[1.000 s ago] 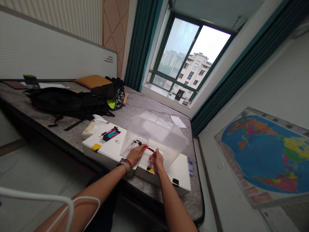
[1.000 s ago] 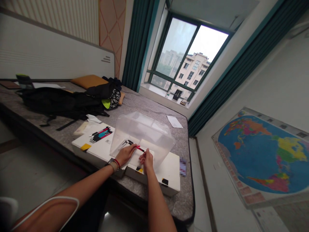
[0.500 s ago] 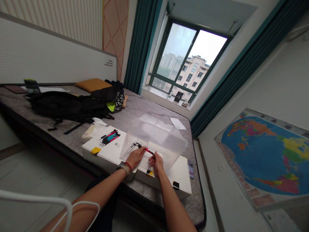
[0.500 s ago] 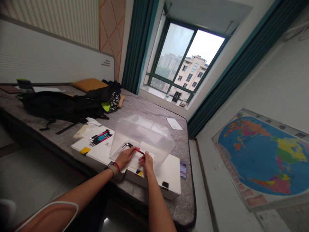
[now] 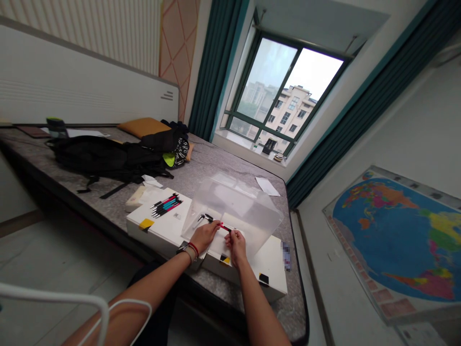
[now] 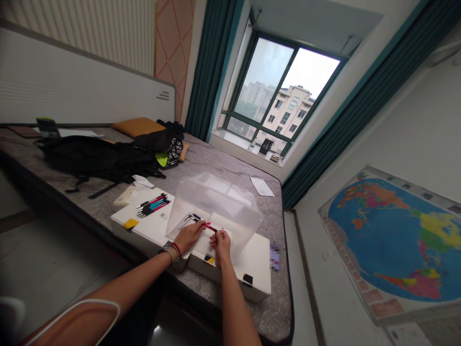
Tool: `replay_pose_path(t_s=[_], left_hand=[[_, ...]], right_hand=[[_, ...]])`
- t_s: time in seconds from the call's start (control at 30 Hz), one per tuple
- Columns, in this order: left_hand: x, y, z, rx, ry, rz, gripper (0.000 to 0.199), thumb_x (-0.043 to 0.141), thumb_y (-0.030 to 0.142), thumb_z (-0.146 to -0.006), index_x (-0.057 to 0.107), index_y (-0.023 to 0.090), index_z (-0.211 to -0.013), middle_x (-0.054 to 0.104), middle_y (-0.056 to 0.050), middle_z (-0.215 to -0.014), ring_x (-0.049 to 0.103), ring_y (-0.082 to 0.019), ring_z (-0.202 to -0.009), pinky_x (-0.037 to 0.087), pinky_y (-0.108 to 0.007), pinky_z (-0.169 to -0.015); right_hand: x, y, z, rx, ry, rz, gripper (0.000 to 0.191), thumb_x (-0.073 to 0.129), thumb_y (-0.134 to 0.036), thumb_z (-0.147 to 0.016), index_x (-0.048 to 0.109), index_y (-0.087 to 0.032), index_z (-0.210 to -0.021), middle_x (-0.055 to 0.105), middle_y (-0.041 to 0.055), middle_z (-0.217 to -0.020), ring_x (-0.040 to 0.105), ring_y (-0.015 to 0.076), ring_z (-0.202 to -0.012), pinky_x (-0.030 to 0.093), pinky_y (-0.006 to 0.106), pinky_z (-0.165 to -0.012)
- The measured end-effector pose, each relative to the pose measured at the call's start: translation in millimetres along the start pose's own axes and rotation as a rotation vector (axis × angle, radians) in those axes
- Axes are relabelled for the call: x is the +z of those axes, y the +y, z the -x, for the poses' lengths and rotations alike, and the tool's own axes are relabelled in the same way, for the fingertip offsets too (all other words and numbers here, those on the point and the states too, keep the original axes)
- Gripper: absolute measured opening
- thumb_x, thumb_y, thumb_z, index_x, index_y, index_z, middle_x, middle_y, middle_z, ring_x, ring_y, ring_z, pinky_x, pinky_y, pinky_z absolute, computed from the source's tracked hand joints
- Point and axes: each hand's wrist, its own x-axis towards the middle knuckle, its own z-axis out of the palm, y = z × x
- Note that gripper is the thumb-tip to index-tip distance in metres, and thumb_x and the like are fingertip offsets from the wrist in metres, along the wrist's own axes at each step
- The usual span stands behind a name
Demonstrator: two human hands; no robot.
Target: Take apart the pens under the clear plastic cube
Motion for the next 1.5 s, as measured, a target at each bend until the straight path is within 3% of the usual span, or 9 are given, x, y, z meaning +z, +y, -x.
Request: replay_pose_path(t_s=[0.33,0.77,1.13,1.33,1.5], left_hand=[[-6.9,8.2,0.6,-0.048,-0.121,-0.112,0.044,0.017,0.048,-0.098,0.048,0.025,-0.121,0.070,-0.005,-0.088,0.067,-0.020,-0.080,0.044,-0.025,-0.065],[-5.5,6.3,-0.3,-0.066,-0.139,-0.144,0.053,0.010,0.050,-0.097,0.048,0.022,-0.122,0.070,-0.009,-0.082,0.067,-0.023,-0.077,0.046,-0.030,-0.065],[-3.6,5.5,-0.9,-0.102,-0.144,-0.139,0.049,0.014,0.049,-0.098,0.050,0.022,-0.117,0.069,-0.009,-0.081,0.068,-0.023,-0.076,0.046,-0.029,-0.064],[-11.3,9.1,0.4,-0.108,-0.155,-0.109,0.050,0.012,0.050,-0.098,0.050,0.023,-0.116,0.069,-0.008,-0.080,0.067,-0.022,-0.077,0.046,-0.028,-0.065],[-15.9,10.5,1.8,-0.022,-0.121,-0.021,0.043,0.027,0.050,-0.097,0.045,0.025,-0.126,0.069,-0.007,-0.098,0.066,-0.020,-0.091,0.045,-0.026,-0.073]], right_hand=[[-0.5,-2.5,-2.4,0.062,0.062,-0.080,0.032,0.076,-0.043,-0.068,0.059,-0.018,-0.079,0.063,-0.0001,-0.067,0.051,0.0080,-0.053,0.041,0.018,-0.049],[-1.5,-3.8,-2.3,0.083,0.058,-0.107,0.033,0.080,-0.037,-0.063,0.062,-0.018,-0.083,0.062,-0.0015,-0.069,0.053,0.0072,-0.053,0.045,0.018,-0.051],[-0.7,-2.9,-0.8,0.077,0.068,-0.099,0.034,0.079,-0.041,-0.065,0.061,-0.019,-0.084,0.060,-0.0025,-0.068,0.052,0.0067,-0.054,0.044,0.018,-0.052],[-0.2,-2.2,-0.6,0.080,0.062,-0.082,0.034,0.078,-0.042,-0.066,0.060,-0.019,-0.084,0.060,-0.0024,-0.068,0.051,0.0071,-0.053,0.043,0.018,-0.051],[0.3,-3.1,0.4,0.068,0.066,-0.098,0.035,0.075,-0.047,-0.068,0.058,-0.019,-0.080,0.058,-0.0027,-0.065,0.050,0.0074,-0.053,0.042,0.019,-0.051]])
